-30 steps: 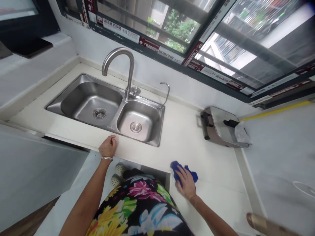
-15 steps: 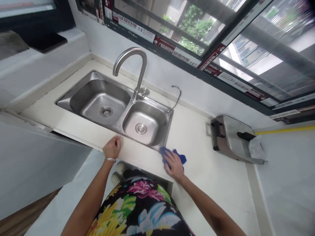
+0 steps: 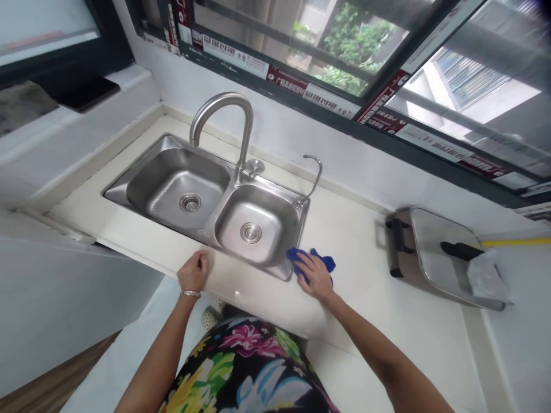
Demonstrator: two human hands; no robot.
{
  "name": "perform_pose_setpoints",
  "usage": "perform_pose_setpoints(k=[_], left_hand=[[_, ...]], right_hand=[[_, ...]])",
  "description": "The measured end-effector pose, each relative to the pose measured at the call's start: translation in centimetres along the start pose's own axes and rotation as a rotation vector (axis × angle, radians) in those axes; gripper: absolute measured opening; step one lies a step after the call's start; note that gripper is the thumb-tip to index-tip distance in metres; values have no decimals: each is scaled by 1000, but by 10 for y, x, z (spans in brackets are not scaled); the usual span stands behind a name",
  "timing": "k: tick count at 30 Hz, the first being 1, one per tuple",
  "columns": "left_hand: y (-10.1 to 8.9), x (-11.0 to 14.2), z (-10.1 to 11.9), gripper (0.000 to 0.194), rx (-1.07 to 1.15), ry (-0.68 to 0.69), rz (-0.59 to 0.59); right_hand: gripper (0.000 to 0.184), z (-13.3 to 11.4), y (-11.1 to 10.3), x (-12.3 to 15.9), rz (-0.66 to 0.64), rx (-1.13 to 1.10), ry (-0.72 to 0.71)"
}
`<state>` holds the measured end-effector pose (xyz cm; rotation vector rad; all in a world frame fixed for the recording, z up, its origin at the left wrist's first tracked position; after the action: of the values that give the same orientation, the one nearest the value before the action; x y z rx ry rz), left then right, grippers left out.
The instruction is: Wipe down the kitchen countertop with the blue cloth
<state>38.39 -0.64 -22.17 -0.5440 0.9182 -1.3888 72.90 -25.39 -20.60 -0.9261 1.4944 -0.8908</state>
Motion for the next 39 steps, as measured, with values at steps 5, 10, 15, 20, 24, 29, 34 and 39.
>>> perform_pose_setpoints(k=[5,10,15,20,24,29,34,39], left_hand=[[-2,-2,-1,33,-24,-29,0],[-7,-3,3,35,-42,-77,-42],[-12,-5,10,36,-104,-121,-57],[-13,-8,12,34,-185,-174,-86],[-14,-9,12,31,-211,-174,-69],[-15,-11,9,25,-248,-183,-51],[-16,-15,12,25,-263,-150,-24],[-15,-18,13,23,-315,-158,-33]], right_hand=[[47,39,6,-28,28,42,53],[47,83,16,-57,63,79,126],[47,130,27,-89,97,95,206],[46,176,38,-128,97,101,289],[48,211,44,-154,81,124,345],[47,254,43,-161,86,126,395],[48,300,28,-133,71,163,481],[45,338,2,-88,113,221,619]])
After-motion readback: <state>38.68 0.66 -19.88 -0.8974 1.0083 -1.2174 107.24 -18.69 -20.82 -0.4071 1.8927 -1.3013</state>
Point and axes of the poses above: each hand's wrist, its own x-axis away from the middle knuckle, its own y-axis out of the palm, z = x × y, the point moved 6 cm from there along -x, towards the middle knuckle, and after that the axes turned 11 degrees about z, right-handed, at the moved point
